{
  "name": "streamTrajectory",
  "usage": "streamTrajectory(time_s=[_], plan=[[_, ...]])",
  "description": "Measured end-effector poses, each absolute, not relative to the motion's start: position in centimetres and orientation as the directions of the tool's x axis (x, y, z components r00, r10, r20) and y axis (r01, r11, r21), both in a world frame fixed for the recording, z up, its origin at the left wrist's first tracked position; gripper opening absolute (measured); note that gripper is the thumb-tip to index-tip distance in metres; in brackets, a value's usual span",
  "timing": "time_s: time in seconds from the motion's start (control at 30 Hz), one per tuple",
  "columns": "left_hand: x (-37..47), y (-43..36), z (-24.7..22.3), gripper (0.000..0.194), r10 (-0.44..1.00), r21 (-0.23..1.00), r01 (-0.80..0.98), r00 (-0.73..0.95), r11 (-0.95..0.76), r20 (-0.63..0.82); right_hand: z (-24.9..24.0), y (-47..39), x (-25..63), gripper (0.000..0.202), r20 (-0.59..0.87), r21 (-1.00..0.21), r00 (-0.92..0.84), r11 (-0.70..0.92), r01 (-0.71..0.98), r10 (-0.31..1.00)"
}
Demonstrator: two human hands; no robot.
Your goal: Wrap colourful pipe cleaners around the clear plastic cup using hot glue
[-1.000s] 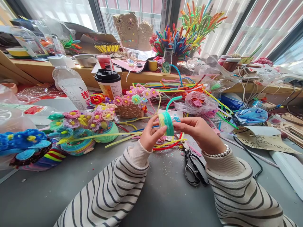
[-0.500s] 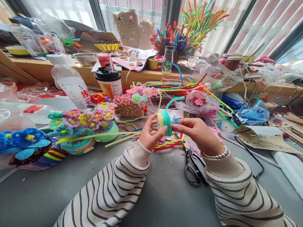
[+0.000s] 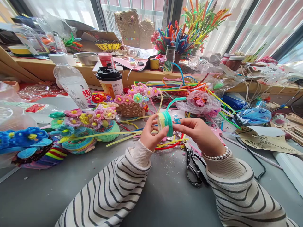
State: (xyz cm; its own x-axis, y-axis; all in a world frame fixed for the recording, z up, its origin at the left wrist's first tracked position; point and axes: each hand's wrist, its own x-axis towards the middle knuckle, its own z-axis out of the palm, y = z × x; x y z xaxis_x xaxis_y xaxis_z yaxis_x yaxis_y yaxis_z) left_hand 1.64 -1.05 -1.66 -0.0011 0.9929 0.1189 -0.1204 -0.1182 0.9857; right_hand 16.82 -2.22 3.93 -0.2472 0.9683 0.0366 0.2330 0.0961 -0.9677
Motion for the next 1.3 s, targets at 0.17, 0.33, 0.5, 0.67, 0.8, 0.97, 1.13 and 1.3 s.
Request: streamTrajectory(time_s=[0.17, 0.33, 0.5, 0.67, 0.8, 0.97, 1.13, 1.3], plan=[[1.7, -1.0, -1.8, 0.066, 0.992, 0.983, -0.134, -0.009, -0.129, 0.129, 4.0, -2.4, 16.9, 0.029, 0.035, -0.965, -0.248, 0.097, 0.243, 0.968], [1.6, -1.2, -1.6, 0.067, 0.995, 0.987, -0.122, -0.008, -0.103, 0.103, 3.9, -2.3, 16.6, 0.028, 0.044, -0.967, -0.237, 0.101, 0.234, 0.971], [1.7, -1.2, -0.9, 0.066, 1.000, 0.959, -0.283, 0.005, -0.016, 0.018, 3.5, -1.7, 17.1, 0.024, 0.115, -0.990, -0.125, 0.124, 0.070, 0.986], [1.3, -0.8, 0.5, 0.051, 0.938, 0.725, -0.597, 0.265, 0.343, -0.225, 3.5, -1.0, 18.6, 0.018, 0.213, -0.977, 0.086, 0.215, -0.008, 0.973], [0.9, -0.8, 1.1, 0.060, 0.848, 0.585, -0.617, 0.426, 0.527, -0.315, 4.0, -1.1, 19.0, 0.019, 0.253, -0.965, 0.110, 0.243, 0.094, 0.961], [0.8, -0.9, 0.8, 0.074, 0.817, 0.572, -0.592, 0.490, 0.569, -0.305, 4.2, -1.6, 18.0, 0.022, 0.351, -0.918, 0.004, 0.344, 0.198, 0.936], [0.8, -1.0, 0.5, 0.068, 0.849, 0.551, -0.657, 0.481, 0.514, -0.219, 4.0, -2.5, 16.7, 0.013, 0.690, -0.650, -0.009, 0.624, 0.434, 0.724], [0.8, -1.0, 0.2, 0.059, 0.849, 0.533, -0.684, 0.509, 0.498, -0.140, 3.7, -3.2, 15.7, 0.010, 0.832, -0.390, -0.087, 0.691, 0.609, 0.547]])
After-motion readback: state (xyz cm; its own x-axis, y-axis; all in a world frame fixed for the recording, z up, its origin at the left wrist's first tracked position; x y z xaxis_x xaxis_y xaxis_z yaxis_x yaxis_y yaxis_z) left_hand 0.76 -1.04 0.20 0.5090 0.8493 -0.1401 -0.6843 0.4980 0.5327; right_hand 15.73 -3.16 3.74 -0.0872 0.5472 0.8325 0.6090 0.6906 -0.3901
